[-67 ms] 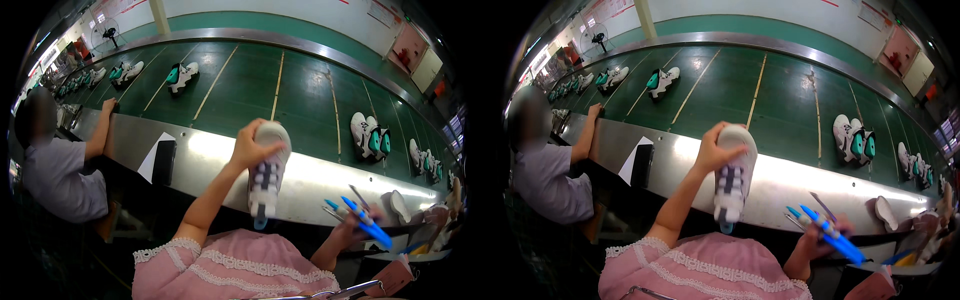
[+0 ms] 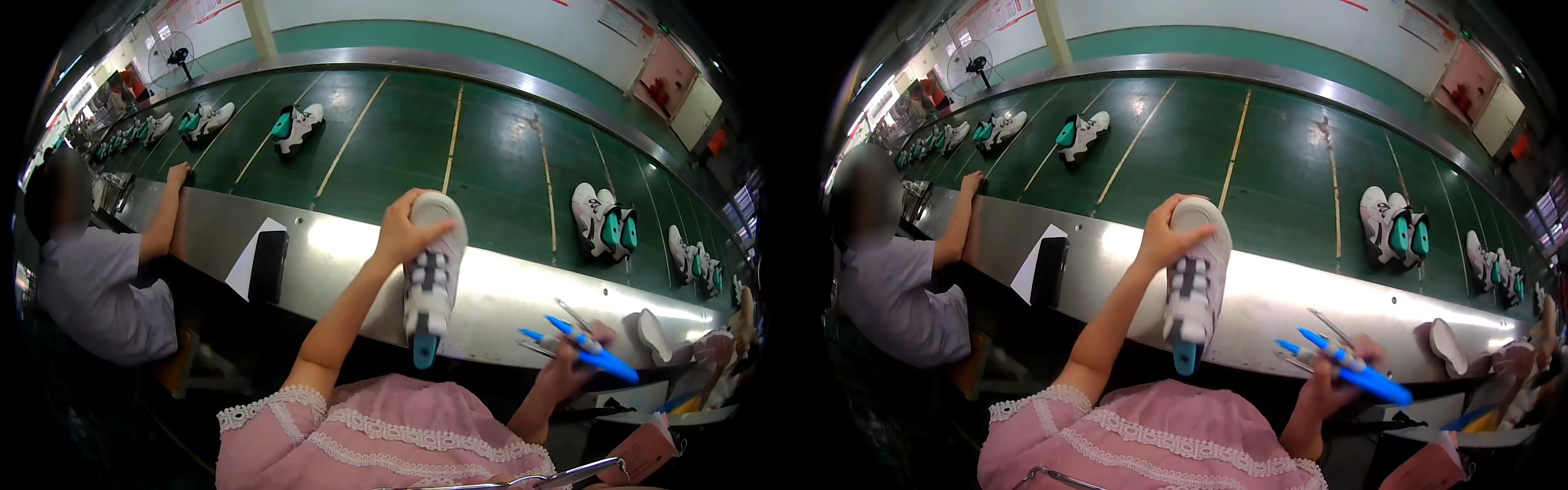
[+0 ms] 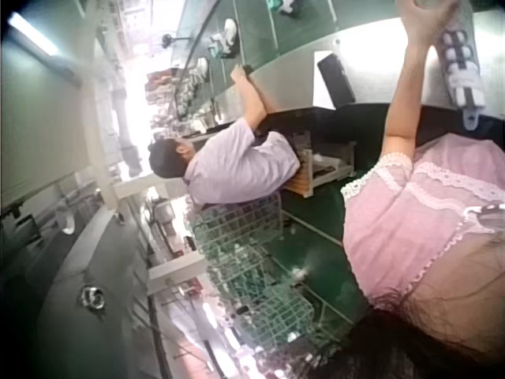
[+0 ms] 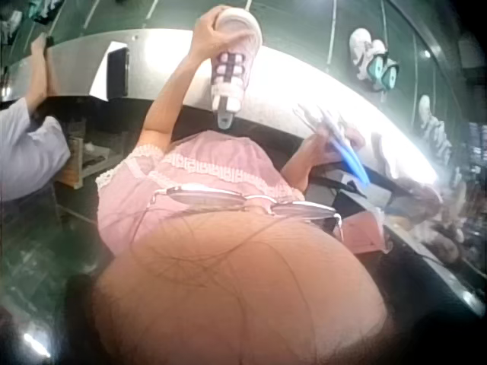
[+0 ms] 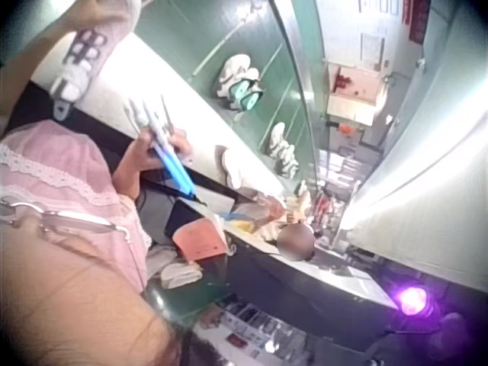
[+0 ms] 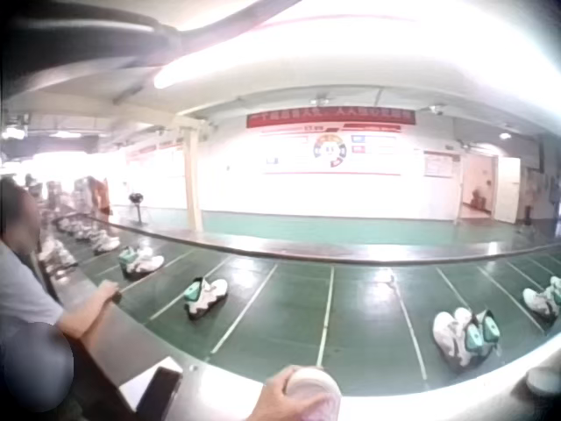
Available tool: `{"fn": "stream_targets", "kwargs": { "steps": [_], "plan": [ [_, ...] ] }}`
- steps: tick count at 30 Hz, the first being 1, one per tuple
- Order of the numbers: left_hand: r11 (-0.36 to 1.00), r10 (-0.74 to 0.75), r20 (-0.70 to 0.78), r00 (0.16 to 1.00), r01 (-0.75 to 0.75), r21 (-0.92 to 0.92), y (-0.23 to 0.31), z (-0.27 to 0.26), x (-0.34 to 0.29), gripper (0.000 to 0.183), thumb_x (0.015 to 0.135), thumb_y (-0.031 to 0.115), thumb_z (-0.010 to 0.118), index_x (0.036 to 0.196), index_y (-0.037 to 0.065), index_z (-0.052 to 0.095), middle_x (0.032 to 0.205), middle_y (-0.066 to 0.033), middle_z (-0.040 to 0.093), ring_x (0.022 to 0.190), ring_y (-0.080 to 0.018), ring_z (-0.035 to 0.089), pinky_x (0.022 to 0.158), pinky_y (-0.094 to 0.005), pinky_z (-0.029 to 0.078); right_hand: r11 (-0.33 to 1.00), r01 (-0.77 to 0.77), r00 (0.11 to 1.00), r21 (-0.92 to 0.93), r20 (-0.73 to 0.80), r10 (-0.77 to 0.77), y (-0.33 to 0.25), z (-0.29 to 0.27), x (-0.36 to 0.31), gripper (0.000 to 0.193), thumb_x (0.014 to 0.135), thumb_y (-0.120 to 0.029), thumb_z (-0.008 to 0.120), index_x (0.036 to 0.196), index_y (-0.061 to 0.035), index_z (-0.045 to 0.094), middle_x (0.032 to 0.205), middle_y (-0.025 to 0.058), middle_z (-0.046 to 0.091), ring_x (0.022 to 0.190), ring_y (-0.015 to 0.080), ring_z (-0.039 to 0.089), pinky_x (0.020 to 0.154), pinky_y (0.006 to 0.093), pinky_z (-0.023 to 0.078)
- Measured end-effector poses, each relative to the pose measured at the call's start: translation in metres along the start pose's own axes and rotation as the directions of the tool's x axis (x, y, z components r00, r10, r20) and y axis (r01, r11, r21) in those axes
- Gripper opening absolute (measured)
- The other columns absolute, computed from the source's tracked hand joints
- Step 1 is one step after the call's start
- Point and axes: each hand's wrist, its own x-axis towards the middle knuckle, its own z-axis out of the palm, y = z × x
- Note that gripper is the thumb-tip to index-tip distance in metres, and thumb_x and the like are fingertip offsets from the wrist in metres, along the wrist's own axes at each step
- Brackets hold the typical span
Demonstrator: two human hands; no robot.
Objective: The person uses a pair of blue-handled pliers to trim excess material from the heel area of white sneakers with teal accents. The person picks up shoes from a moving conveyor belt, performs the trimming action, and places the shoes back on the belt. The task is performed repeatedly on multiple units in a factory setting.
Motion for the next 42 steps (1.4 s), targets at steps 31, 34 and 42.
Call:
{"fn": "stream_targets", "kwargs": {
  "steps": [31,34,42],
  "plan": [
    [0.466,0.794,0.415,0.445,-0.883,0.055,-0.051,-0.007,-0.154,0.060,0.071,0.027,0.069,0.123,0.035,0.040,0.130,-0.0133,0.033,0.123,-0.0309,0.033,0.103,-0.0579,0.021,0.755,-0.647,0.735,0.108,0.353,0.579,0.029,0.003,-0.013,0.026,0.085,-0.031,0.045,0.076,-0.0075,0.041,0.068,0.0023,0.040,0.062,0.0082,0.037,0.056,0.0214,0.030],
    [0.758,0.649,0.301,0.699,-0.629,-0.172,0.009,-0.027,-0.123,0.078,0.055,0.026,0.081,0.123,0.019,0.042,0.130,-0.0198,0.030,0.121,-0.0375,0.035,0.100,-0.0535,0.027,0.789,-0.607,0.747,0.093,0.406,0.527,0.016,0.006,-0.008,0.025,0.085,-0.030,0.043,0.077,-0.0079,0.037,0.066,0.0010,0.036,0.060,0.0078,0.034,0.054,0.0222,0.028],
    [0.907,0.409,0.333,0.849,-0.339,-0.251,0.087,-0.046,-0.084,0.086,0.051,0.019,0.083,0.124,0.007,0.039,0.131,-0.0218,0.027,0.119,-0.0400,0.036,0.096,-0.0425,0.036,0.921,-0.374,0.858,0.110,0.417,0.299,-0.038,0.037,0.000,0.035,0.080,-0.038,0.051,0.073,-0.0056,0.040,0.059,0.0018,0.036,0.051,0.0085,0.031,0.047,0.0233,0.024]
  ]
}}
